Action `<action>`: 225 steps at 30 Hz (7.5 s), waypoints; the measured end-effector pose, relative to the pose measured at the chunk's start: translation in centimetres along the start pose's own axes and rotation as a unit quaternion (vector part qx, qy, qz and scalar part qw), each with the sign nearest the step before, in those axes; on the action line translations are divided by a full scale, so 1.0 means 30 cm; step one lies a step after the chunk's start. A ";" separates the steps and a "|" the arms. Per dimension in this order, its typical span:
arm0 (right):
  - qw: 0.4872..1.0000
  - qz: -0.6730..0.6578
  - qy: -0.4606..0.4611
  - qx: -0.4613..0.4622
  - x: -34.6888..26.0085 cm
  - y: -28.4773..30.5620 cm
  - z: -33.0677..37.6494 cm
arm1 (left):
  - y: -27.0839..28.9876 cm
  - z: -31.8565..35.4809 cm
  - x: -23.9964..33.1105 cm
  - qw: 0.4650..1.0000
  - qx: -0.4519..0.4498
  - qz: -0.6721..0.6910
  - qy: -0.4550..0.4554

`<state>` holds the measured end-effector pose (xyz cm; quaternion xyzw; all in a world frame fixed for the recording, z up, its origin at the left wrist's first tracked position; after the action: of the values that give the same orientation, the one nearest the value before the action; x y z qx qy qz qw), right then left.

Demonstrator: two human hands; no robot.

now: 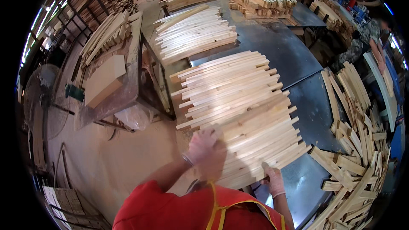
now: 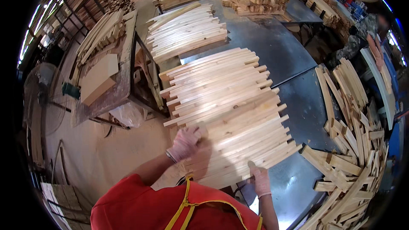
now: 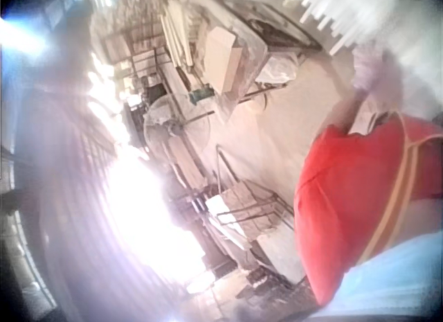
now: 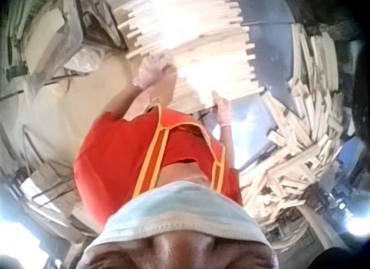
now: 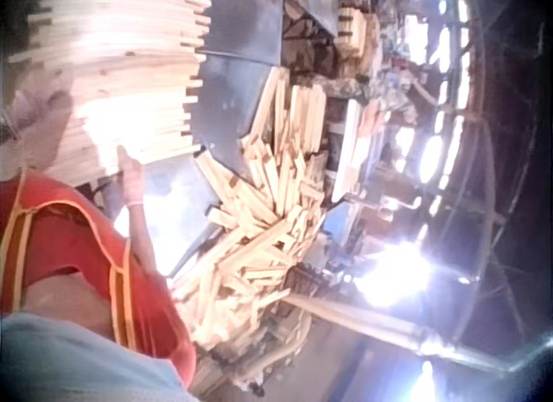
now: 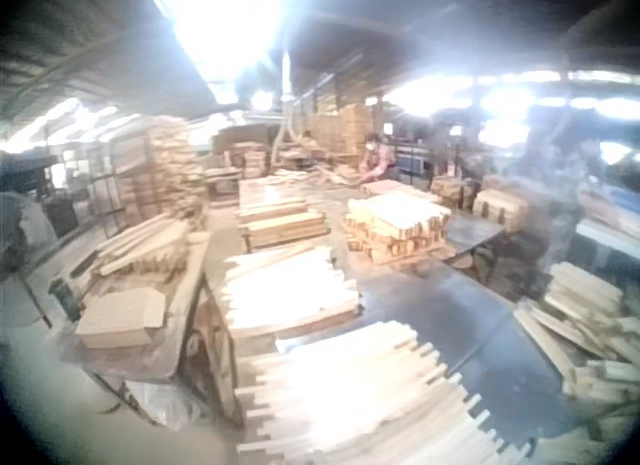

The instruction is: The person repeatedly picks up thin wooden planks from a large pile on a metal table and stacks them into neat, aligned piles. The person wears gloves and uses both hands to handle the planks, occasionally adjusting the stacks to keep them organized.

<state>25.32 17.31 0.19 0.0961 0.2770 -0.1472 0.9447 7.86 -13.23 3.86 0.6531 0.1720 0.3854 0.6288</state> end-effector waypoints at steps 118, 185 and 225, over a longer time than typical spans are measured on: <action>0.938 -0.275 0.074 0.199 0.437 -0.002 -0.002 | -0.417 -0.050 0.469 0.762 -0.152 0.623 0.090; 0.754 0.458 0.266 0.388 0.182 0.858 0.248 | -0.363 -0.050 1.006 0.922 -0.050 -0.030 -0.383; 0.964 0.029 0.068 0.256 0.348 0.244 0.156 | -0.281 0.087 0.540 0.966 0.066 -0.097 -0.232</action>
<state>38.46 20.60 -0.96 0.3529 0.2909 -0.1788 0.8711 22.36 -2.28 0.71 0.7445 0.1090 0.1479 0.6418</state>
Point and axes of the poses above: each hand's wrist, its own z-axis away from the middle knuckle, its own y-axis out of the back of the hand, x = y × z, the point moved 5 cm from there along -z, towards the middle knuckle, and after that the axes turned 13 degrees about -y, right-handed, at the moved point
